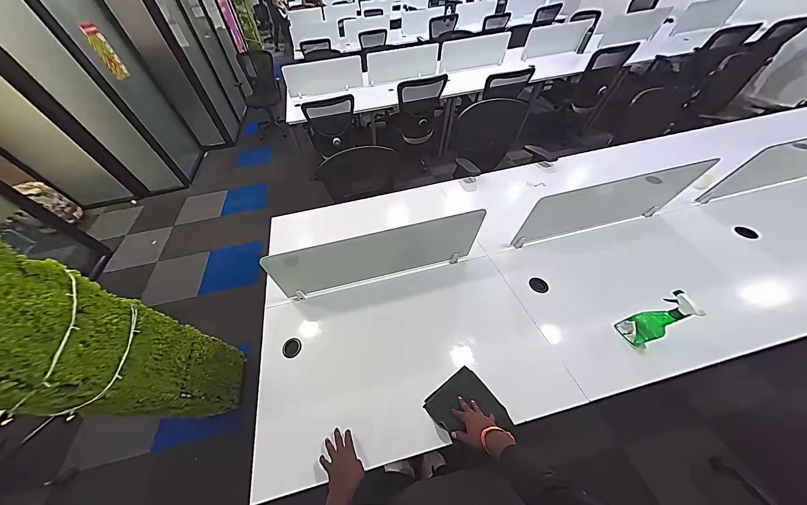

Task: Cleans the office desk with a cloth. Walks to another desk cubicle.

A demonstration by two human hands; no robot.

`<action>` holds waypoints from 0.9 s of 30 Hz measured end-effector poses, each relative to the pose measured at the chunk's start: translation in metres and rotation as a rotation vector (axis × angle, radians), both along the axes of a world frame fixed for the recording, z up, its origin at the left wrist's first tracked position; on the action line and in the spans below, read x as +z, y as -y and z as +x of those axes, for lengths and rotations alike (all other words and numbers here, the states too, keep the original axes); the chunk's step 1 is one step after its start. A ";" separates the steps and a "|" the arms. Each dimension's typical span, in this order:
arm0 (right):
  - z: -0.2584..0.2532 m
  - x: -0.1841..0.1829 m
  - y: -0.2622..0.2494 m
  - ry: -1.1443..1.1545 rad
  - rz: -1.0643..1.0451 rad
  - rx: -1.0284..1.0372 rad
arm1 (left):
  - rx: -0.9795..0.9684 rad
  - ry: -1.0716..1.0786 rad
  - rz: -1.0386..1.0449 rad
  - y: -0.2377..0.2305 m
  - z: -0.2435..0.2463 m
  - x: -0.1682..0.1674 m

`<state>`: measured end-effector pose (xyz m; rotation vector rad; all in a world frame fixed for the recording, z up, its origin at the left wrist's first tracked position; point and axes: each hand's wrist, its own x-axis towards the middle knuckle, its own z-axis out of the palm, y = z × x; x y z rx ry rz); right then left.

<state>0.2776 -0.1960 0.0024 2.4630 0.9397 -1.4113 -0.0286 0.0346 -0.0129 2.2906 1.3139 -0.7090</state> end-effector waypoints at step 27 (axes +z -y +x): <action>0.099 -0.020 0.034 -0.055 0.187 0.531 | 0.131 -0.066 0.079 0.127 0.157 0.007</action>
